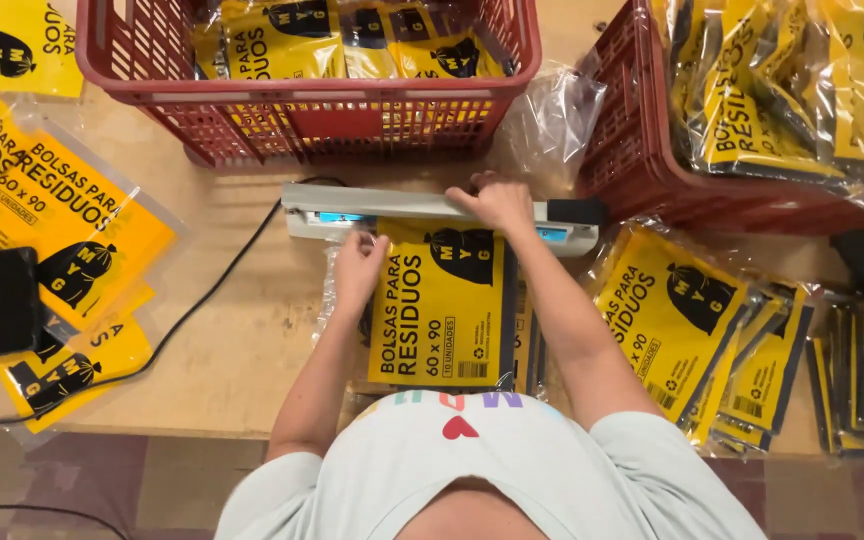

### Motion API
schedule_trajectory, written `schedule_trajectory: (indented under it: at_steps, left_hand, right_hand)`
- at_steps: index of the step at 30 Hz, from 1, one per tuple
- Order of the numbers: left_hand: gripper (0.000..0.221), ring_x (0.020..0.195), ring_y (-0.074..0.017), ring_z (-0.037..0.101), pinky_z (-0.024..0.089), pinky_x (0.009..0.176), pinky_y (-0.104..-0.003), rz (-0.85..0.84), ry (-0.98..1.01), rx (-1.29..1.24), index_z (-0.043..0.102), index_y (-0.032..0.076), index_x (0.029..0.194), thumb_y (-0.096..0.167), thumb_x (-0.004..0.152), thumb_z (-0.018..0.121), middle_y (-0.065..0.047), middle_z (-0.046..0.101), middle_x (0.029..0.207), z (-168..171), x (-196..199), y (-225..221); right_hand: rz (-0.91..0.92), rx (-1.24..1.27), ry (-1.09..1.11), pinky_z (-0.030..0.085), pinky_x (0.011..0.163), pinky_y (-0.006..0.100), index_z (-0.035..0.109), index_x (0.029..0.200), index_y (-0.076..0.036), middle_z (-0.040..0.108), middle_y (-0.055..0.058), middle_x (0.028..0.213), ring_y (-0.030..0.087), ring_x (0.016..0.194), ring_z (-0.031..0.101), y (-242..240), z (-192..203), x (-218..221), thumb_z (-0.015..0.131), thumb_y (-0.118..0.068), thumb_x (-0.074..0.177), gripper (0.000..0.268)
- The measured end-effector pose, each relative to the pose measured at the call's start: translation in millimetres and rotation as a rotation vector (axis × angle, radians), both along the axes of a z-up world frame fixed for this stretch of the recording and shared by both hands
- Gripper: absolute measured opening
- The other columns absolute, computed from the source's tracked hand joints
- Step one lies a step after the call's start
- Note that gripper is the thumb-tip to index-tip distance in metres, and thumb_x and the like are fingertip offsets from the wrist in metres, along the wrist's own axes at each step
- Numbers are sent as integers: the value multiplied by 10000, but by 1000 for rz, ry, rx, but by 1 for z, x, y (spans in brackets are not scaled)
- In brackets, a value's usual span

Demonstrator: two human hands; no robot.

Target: Sealing yellow plastic bags using a manual heat sealer and organizing them into piles and baskets.

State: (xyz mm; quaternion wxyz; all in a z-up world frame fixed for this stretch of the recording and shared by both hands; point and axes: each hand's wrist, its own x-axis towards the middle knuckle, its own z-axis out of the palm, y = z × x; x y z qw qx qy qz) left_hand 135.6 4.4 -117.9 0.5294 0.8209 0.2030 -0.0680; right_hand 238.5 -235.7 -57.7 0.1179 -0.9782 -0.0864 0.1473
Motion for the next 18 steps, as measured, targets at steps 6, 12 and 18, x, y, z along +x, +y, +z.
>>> schedule_trajectory:
  at_steps: [6, 12, 18]
  left_hand:
    - [463, 950, -291, 727, 558, 789, -417, -111, 96, 43, 664, 100, 1129, 503, 904, 700, -132, 751, 977, -13, -19, -2]
    - [578, 1050, -401, 686, 546, 849, -496, -216, 147, 99, 658, 5, 1193, 517, 925, 647, -218, 726, 1045, 15, -34, -1]
    - [789, 1259, -391, 577, 466, 1017, -509, -280, 233, 115, 533, -37, 1397, 601, 934, 578, -250, 647, 1274, 90, -38, -17]
  right_hand:
    - [-11, -21, -40, 529, 867, 479, 712, 929, -169, 706, 108, 1005, 370, 1075, 656, 1, -1, 5, 328, -840, 879, 774]
    - [-1, -22, -48, 522, 867, 484, 703, 977, -154, 698, 118, 1047, 375, 1057, 668, 1, -5, 5, 286, -866, 862, 832]
    - [5, -44, -44, 521, 870, 475, 699, 981, -169, 696, 108, 1066, 359, 1068, 670, 2, -3, 4, 255, -874, 868, 841]
